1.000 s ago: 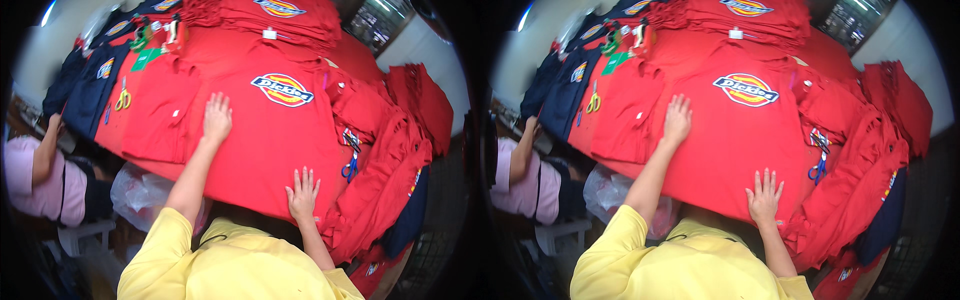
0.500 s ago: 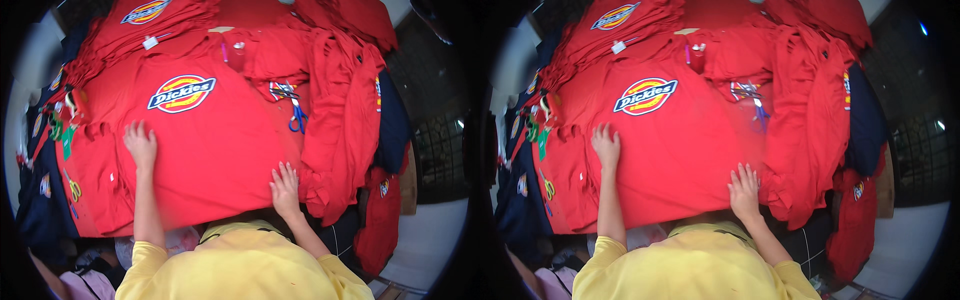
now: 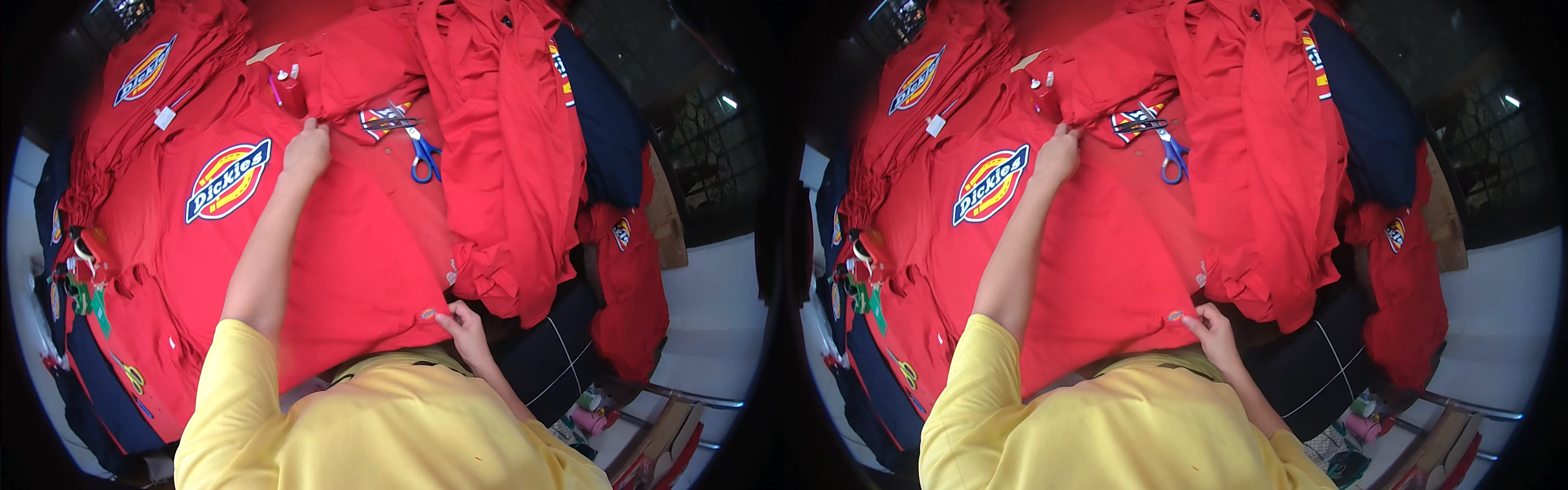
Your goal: The person inspects and folds several red and navy blue shirts, checking the logos and fabric surfaces on a red table. They spread out the shirts, smooth the fabric, and fold them into smaller squares before placing them in stacks.
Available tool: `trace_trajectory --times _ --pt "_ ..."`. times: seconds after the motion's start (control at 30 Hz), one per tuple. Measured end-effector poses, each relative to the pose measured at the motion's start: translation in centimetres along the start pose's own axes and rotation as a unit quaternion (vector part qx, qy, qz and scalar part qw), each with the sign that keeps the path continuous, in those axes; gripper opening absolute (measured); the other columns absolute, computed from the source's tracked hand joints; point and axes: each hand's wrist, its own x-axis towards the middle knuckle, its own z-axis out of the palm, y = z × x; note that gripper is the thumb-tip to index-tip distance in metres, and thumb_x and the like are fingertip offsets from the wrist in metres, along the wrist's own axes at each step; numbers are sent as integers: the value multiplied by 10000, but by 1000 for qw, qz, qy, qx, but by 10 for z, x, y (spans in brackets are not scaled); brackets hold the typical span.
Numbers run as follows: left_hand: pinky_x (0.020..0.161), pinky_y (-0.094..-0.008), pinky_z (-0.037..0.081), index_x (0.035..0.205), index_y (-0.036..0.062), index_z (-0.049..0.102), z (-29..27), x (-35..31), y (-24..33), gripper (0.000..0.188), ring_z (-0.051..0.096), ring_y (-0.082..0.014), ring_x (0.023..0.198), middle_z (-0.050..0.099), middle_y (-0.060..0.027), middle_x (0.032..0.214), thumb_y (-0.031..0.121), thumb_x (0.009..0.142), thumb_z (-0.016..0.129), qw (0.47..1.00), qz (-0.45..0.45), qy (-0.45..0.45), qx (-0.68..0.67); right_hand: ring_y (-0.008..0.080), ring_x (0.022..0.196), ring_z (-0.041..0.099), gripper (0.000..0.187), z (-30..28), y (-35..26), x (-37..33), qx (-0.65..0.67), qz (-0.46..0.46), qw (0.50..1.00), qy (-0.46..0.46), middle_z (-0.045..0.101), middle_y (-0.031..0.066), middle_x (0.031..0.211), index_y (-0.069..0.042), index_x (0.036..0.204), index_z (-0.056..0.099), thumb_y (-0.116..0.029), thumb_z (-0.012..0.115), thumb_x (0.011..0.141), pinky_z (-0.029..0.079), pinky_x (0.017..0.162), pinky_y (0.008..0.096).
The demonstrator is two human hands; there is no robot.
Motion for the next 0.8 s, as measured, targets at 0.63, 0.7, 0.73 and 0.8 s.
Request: trace_trajectory --times 0.63,0.7,0.73,0.8 --pt "754 -494 521 1002 37 560 -55 20 19 132 629 -373 926 555 -160 1079 88 881 569 990 106 -92 21 344 883 610 176 -14 -97 -9 -510 -37 859 2 594 155 913 -58 966 650 0 624 802 514 742 428" --pt "728 -495 524 994 38 547 -44 14 18 129 628 -363 929 552 -148 1054 101 885 572 994 98 -36 -16 361 889 612 172 -3 -117 12 -494 -65 867 -4 579 162 916 -48 977 641 1 592 820 516 737 456" --pt "729 -490 523 983 38 540 -40 9 15 122 627 -361 925 550 -145 1044 107 887 573 994 97 4 -41 370 892 613 171 3 -126 28 -486 -78 871 -7 572 166 917 -42 983 636 1 576 829 517 735 470" --pt "732 -480 522 961 40 527 -34 -6 16 115 625 -355 919 544 -140 1023 119 893 575 987 98 81 -94 394 868 617 169 13 -122 76 -447 -207 870 23 562 173 926 -21 1013 616 -22 558 855 515 726 484"
